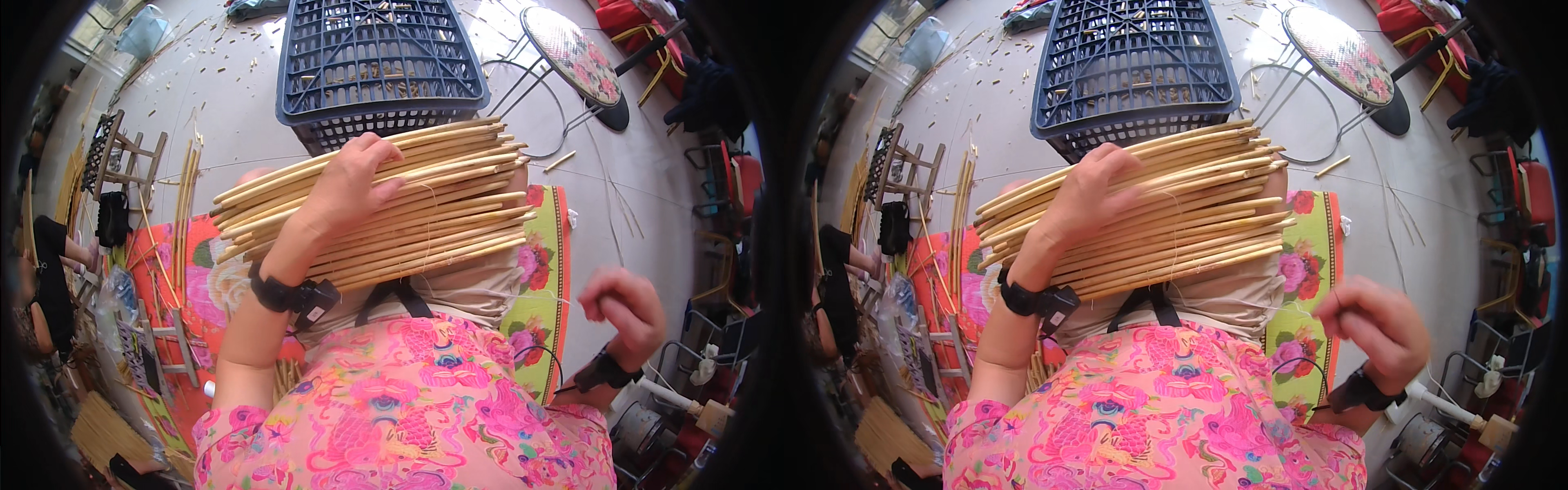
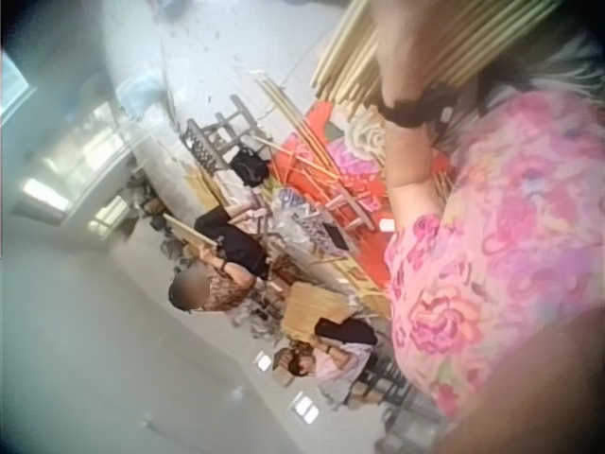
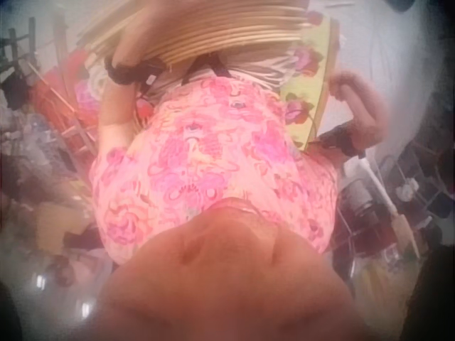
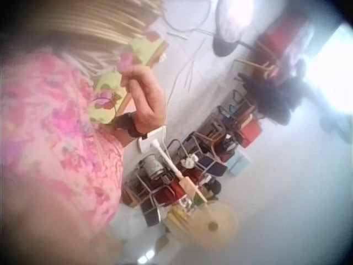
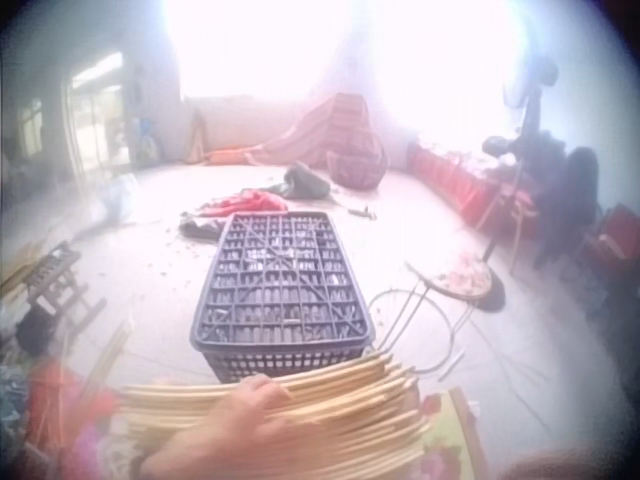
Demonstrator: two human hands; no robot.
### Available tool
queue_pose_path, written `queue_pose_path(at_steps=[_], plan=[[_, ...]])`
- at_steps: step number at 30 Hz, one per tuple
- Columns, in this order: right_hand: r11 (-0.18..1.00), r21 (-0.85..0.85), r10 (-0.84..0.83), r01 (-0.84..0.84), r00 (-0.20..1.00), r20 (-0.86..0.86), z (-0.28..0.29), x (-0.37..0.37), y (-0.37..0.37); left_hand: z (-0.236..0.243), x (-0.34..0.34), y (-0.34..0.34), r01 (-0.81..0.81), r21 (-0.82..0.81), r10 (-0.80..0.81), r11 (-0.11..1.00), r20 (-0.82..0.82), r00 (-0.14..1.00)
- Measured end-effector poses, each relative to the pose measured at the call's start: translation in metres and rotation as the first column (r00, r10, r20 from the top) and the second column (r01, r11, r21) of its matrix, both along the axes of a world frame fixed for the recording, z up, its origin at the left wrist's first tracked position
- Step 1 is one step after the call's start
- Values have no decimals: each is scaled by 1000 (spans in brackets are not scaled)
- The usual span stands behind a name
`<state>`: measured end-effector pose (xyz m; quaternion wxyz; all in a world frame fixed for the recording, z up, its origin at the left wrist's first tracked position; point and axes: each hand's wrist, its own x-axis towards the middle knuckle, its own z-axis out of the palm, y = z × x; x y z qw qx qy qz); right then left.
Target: The person weaves a collection of reeds together using white string, repeatedly passing the string over and under the reeds by hand, and then flips the woven section over to continue the work on the floor.
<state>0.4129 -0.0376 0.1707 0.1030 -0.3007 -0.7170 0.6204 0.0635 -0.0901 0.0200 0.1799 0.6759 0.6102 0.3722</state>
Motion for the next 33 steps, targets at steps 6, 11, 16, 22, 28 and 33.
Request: queue_pose_path(at_steps=[6, 11, 16, 22, 28, 33], plan=[[980, -143, -138, 136, 990, -2, -69, -44, 26, 5, 4, -2, -13, -247, -6, 969, -75, 997], [923, -304, -302, 234, 932, -199, -106, -70, 28, -6, 13, 0, 2, -151, -24, 988, -142, 990], [895, -350, -367, 278, 904, -221, -125, -86, 24, 0, 12, 5, -15, -258, -2, 966, -69, 998], [867, -287, -474, 408, 853, -218, -163, -111, 21, 9, 5, 19, 10, -381, 18, 924, 69, 997], [904, -91, -428, 418, 885, -184, -180, -136, 9, 5, -1, 22, 38, -413, 0, 910, 91, 996], [899, -121, -437, 420, 870, -227, -185, -146, 2, 8, 0, 24, 43, -467, 18, 883, 126, 992]])
